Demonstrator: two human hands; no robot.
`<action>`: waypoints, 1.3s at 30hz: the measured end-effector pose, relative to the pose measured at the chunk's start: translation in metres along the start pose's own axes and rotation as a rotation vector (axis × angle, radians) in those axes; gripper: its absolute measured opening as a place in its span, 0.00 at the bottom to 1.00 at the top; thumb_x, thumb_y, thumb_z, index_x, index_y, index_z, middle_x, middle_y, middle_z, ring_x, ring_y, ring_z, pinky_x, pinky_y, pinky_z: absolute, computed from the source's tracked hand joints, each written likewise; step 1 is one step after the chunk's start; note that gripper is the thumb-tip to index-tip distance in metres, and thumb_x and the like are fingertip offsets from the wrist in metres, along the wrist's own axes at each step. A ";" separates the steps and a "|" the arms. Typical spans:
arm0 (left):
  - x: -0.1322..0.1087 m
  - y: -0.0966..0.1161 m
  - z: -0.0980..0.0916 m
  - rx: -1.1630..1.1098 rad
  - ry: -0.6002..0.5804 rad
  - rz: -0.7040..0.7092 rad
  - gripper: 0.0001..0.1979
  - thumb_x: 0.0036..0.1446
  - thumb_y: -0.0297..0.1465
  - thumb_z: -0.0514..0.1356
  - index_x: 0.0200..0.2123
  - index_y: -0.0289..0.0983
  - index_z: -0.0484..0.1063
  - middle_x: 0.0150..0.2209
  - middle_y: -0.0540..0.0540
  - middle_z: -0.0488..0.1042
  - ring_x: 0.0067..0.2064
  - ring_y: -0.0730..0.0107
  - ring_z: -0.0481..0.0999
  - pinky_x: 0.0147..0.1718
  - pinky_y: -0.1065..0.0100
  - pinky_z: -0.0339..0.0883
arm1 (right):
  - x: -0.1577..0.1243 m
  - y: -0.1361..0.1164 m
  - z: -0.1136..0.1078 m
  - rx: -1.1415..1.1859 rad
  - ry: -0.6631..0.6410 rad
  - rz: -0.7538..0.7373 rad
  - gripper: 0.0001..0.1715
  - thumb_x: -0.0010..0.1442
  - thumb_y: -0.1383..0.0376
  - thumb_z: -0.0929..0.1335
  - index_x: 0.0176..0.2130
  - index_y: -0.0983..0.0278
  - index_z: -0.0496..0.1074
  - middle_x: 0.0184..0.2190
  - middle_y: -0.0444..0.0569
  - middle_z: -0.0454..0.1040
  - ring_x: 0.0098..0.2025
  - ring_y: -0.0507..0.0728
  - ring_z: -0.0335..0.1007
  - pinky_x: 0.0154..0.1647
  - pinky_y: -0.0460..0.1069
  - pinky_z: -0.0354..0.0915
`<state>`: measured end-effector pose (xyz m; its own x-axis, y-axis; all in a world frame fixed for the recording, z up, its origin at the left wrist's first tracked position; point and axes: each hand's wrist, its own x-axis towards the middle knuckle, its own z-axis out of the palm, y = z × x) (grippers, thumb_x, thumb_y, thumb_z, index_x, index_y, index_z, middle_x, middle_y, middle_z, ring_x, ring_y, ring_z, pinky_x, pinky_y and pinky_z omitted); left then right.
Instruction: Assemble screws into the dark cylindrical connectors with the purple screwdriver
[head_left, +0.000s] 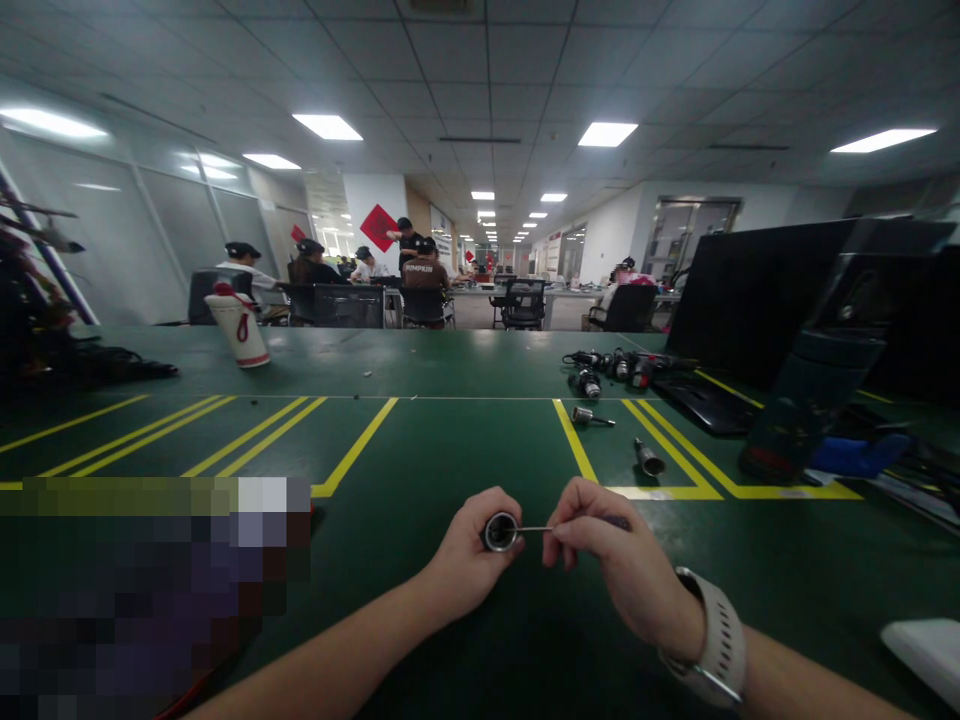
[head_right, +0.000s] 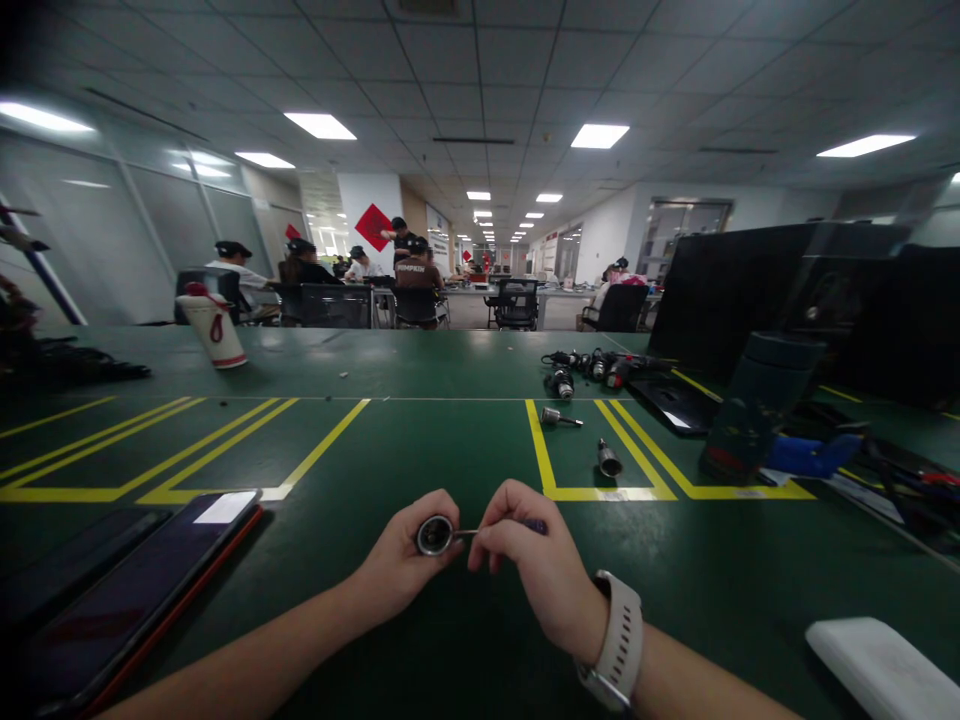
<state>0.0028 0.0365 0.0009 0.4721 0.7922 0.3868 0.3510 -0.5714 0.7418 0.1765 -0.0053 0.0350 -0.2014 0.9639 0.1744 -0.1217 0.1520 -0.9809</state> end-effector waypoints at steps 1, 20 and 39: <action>0.000 -0.001 0.000 0.001 0.000 -0.001 0.05 0.48 0.24 0.58 0.26 0.38 0.64 0.27 0.52 0.64 0.31 0.69 0.64 0.31 0.68 0.58 | -0.001 -0.001 0.001 -0.020 0.004 -0.008 0.04 0.49 0.72 0.64 0.25 0.65 0.66 0.20 0.44 0.71 0.24 0.52 0.64 0.26 0.47 0.59; 0.000 0.003 -0.001 -0.024 -0.051 -0.021 0.05 0.48 0.25 0.58 0.26 0.38 0.63 0.27 0.52 0.63 0.31 0.69 0.64 0.31 0.68 0.58 | 0.003 0.005 -0.003 0.085 0.004 0.000 0.04 0.48 0.72 0.64 0.23 0.65 0.65 0.18 0.44 0.72 0.22 0.51 0.64 0.24 0.46 0.58; 0.002 -0.003 0.001 -0.121 -0.029 -0.018 0.06 0.47 0.24 0.59 0.25 0.38 0.63 0.26 0.53 0.62 0.29 0.71 0.62 0.29 0.70 0.57 | 0.003 0.007 -0.004 0.031 -0.021 -0.018 0.03 0.46 0.71 0.64 0.23 0.64 0.65 0.17 0.44 0.71 0.21 0.51 0.63 0.23 0.46 0.58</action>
<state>0.0030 0.0393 -0.0011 0.4900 0.7947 0.3584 0.2606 -0.5259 0.8097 0.1789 -0.0006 0.0279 -0.2195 0.9561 0.1942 -0.1555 0.1623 -0.9744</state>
